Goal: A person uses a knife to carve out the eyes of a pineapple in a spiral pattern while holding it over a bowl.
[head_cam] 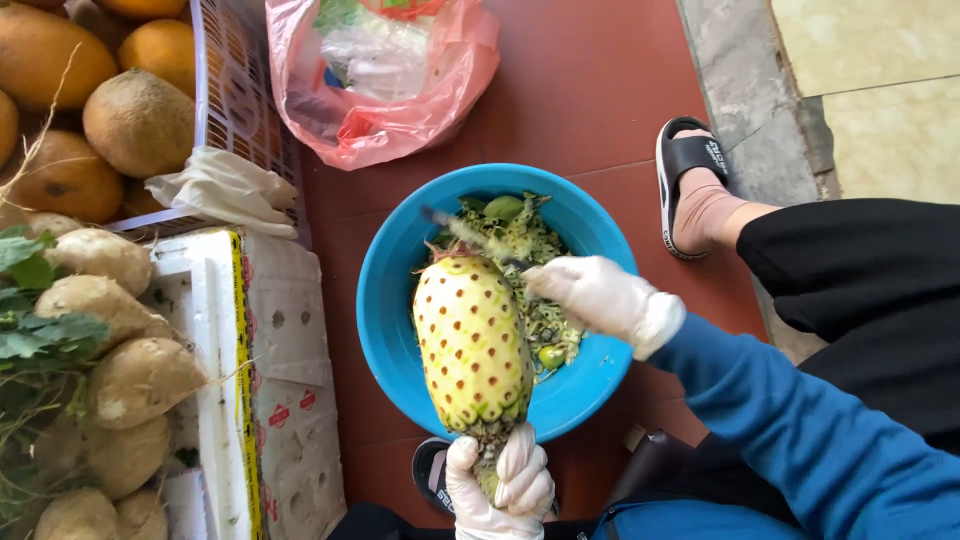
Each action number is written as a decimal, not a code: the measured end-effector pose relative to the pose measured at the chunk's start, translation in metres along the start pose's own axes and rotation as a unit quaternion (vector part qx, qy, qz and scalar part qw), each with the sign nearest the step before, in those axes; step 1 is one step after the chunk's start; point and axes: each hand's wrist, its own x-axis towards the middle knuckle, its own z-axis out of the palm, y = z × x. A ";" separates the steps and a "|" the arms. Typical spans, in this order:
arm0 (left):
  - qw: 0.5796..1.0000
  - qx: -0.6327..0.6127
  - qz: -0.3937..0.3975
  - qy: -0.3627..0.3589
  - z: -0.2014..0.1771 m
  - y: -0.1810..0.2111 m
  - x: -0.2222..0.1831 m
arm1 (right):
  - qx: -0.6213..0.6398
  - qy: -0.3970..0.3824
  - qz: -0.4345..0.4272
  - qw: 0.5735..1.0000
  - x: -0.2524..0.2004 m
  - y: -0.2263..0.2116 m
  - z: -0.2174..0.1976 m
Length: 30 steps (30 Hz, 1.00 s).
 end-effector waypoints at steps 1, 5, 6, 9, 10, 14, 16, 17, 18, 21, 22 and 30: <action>1.000 0.001 0.004 -0.001 0.004 0.000 0.003 | -0.002 -0.004 -0.001 1.000 0.008 0.016 -0.006; 0.999 -0.036 0.010 -0.024 0.019 0.001 0.005 | 0.096 -0.031 -0.062 0.993 0.003 0.054 -0.012; 0.998 -0.049 0.042 -0.020 0.022 0.001 0.005 | 0.029 -0.004 -0.019 0.999 -0.007 0.056 -0.011; 0.986 -0.134 0.095 -0.037 0.018 0.001 0.011 | -0.194 0.038 -0.023 0.980 -0.058 0.046 0.007; 0.985 -0.133 0.099 -0.035 0.017 0.000 0.006 | -0.194 0.034 -0.022 0.980 -0.061 0.062 0.010; 0.973 -0.181 0.143 -0.015 0.019 0.005 0.006 | -0.317 0.046 -0.094 0.943 -0.061 0.097 0.017; 0.970 -0.188 0.152 -0.026 0.025 0.007 0.007 | -0.349 0.056 -0.092 0.931 -0.059 0.100 0.020; 0.968 -0.199 0.154 -0.020 0.028 0.005 0.008 | -0.369 0.063 -0.109 0.921 -0.058 0.102 0.022; 0.965 -0.210 0.156 -0.013 0.031 0.004 0.008 | -0.389 0.070 -0.126 0.910 -0.057 0.103 0.023; 0.966 -0.215 0.140 -0.026 0.041 -0.002 0.013 | -0.388 0.097 -0.143 0.905 -0.056 0.088 0.030; 0.967 -0.214 0.139 -0.026 0.039 -0.003 0.013 | -0.388 0.098 -0.143 0.905 -0.051 0.080 0.030; 0.970 -0.185 0.154 -0.027 0.034 -0.001 0.010 | -0.392 0.066 -0.114 0.910 -0.065 0.093 0.026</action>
